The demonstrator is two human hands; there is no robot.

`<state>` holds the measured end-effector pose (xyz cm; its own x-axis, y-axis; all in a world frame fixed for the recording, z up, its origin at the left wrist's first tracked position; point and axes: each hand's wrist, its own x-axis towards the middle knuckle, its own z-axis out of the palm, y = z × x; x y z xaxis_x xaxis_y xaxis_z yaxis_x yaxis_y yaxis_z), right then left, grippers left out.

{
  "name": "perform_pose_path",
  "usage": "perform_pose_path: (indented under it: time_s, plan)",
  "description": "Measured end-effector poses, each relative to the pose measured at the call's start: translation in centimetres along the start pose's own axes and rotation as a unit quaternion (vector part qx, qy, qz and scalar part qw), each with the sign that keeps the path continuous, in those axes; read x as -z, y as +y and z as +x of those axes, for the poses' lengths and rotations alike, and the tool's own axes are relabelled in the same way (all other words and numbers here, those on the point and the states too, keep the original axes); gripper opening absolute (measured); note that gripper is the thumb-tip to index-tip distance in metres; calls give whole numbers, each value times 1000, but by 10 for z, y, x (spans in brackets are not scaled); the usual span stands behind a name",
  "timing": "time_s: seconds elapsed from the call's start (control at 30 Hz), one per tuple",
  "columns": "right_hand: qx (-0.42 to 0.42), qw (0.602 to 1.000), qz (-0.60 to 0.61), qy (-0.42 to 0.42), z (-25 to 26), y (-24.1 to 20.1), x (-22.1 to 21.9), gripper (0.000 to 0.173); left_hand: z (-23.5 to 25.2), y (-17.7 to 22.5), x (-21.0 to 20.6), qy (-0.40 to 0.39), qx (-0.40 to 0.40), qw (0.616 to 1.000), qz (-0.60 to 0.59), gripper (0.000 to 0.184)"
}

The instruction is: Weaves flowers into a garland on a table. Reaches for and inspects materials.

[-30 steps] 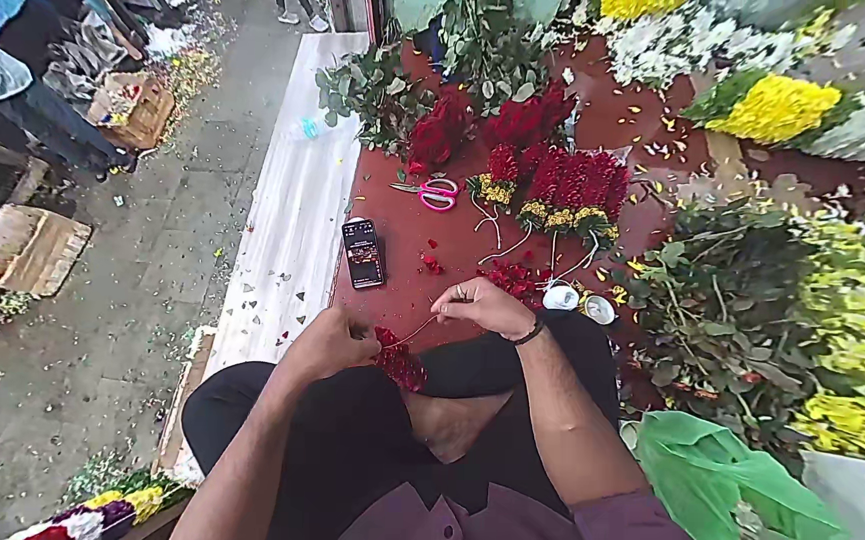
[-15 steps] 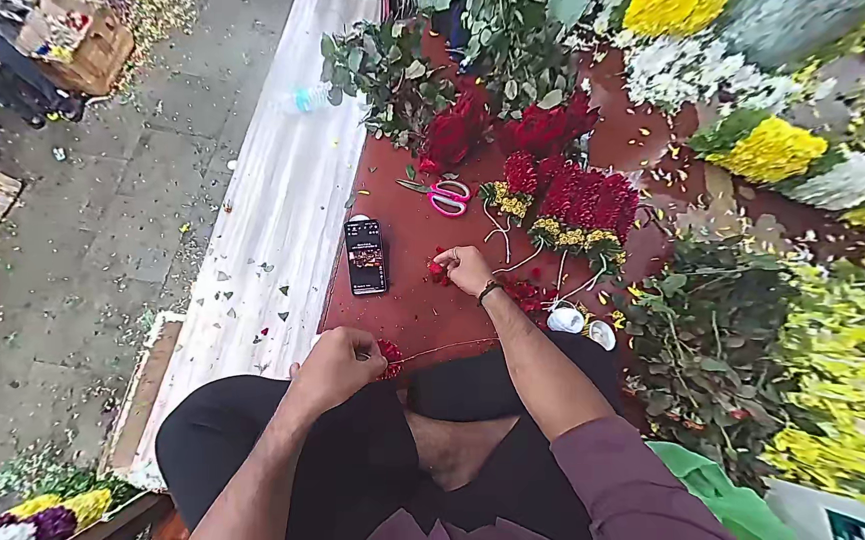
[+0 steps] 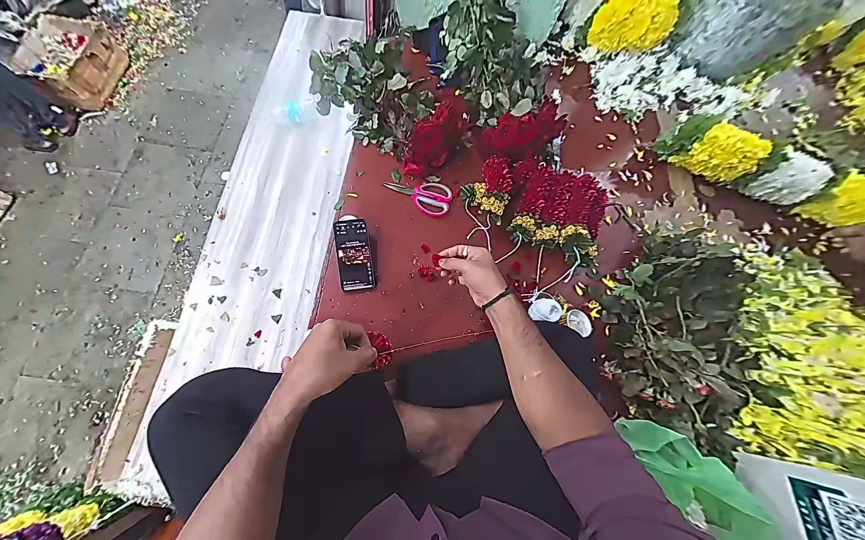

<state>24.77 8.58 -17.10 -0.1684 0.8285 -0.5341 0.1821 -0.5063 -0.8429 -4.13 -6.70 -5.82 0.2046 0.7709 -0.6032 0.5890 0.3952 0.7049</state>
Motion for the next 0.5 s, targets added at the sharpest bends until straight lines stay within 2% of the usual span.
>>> perform_pose_path:
  time_s: [0.13, 0.27, 0.5]
  plan:
    - [12, 1000, -14, 21, -2, 13, -3, 13, 1, 0, -2, -2, -2, 1000, 13, 18]
    - [20, 999, -19, 39, 3, 20, -10, 15, 0, 1, -1, 3, 6, 1000, 16, 18]
    - [44, 990, -126, 43, 16, 37, -12, 10, 2, -1, -1, 1, 8, 1000, 5, 18]
